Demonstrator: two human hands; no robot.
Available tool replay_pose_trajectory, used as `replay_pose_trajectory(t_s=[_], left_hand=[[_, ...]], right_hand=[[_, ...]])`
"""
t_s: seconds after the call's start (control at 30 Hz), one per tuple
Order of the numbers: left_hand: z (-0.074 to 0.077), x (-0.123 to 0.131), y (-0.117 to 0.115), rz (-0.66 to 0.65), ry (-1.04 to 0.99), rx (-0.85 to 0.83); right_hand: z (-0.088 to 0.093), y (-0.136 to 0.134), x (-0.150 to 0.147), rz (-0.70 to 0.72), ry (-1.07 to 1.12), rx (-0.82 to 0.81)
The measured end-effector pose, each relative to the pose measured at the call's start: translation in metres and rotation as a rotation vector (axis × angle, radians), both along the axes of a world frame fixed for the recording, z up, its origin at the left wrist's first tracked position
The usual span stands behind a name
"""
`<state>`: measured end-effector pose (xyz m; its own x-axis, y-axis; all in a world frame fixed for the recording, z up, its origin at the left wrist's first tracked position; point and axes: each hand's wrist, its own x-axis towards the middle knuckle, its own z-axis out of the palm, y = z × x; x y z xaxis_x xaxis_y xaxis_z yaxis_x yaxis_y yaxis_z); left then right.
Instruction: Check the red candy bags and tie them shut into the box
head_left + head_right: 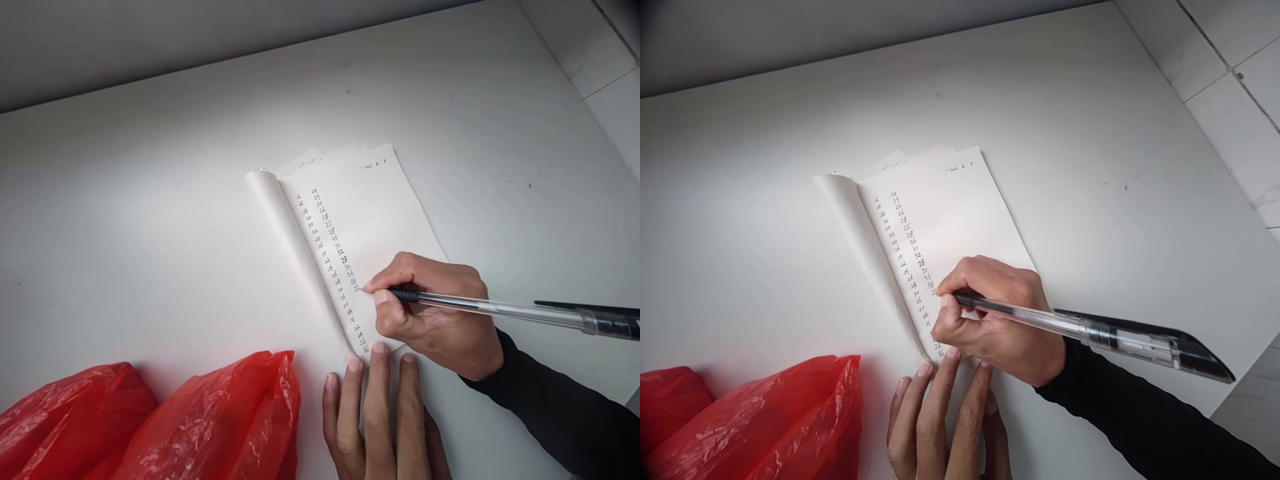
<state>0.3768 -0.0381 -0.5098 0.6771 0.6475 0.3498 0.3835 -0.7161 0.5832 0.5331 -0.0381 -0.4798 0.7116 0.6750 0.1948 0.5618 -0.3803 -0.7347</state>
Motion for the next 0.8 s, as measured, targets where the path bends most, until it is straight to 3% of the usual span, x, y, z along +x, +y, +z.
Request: replay_pose_trajectory(t_s=[0.8], left_hand=[[-0.0018, -0.0017, -0.0013, -0.03, 0.011, -0.012]], right_hand=[[-0.0022, -0.0017, -0.0005, -0.001, 0.006, -0.007]])
